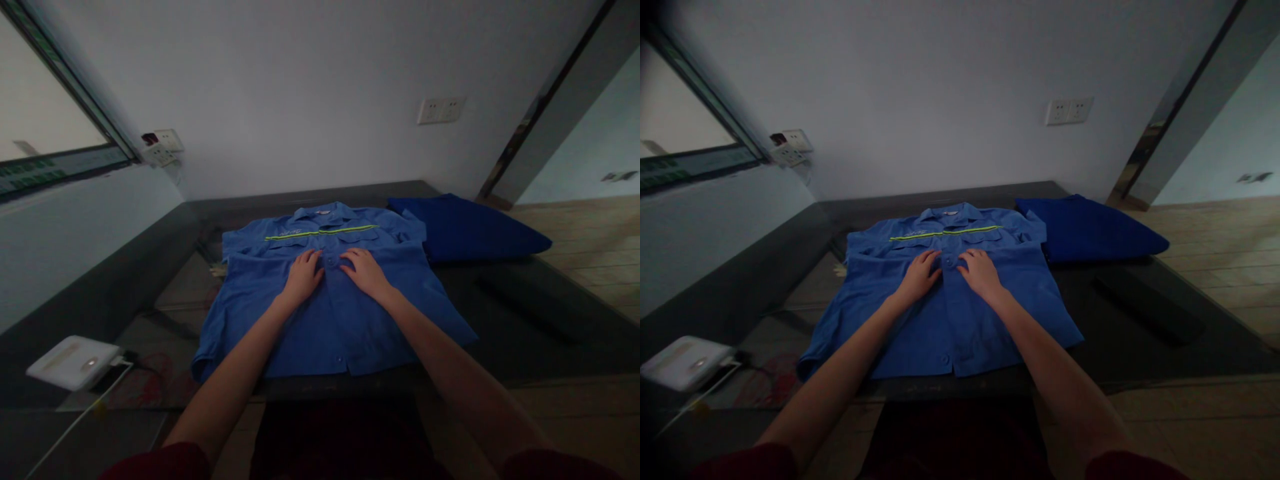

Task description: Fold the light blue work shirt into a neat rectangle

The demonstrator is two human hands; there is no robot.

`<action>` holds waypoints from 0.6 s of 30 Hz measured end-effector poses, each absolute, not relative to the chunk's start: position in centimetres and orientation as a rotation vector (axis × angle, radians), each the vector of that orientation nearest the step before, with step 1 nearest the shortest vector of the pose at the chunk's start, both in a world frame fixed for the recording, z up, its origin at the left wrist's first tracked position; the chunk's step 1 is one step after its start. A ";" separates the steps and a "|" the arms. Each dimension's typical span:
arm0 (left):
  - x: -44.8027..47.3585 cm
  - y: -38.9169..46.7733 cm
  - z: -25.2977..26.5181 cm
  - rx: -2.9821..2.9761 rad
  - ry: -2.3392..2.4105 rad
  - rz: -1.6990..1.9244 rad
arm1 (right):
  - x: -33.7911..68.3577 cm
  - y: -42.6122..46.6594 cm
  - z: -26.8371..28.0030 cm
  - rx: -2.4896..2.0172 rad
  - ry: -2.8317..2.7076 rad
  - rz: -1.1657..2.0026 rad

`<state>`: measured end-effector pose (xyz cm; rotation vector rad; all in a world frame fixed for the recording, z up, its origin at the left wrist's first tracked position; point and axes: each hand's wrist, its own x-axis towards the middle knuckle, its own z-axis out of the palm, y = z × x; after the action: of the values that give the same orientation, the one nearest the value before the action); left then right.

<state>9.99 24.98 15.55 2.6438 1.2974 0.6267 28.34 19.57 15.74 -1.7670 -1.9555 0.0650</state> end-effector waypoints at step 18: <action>8.3 20.0 16.0 2.549 1.138 0.207 | 25.6 13.5 16.1 -1.814 -2.217 0.351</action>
<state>8.34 19.97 16.03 2.5494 1.1379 0.2071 25.64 13.51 16.07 -1.8144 -2.2175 0.3514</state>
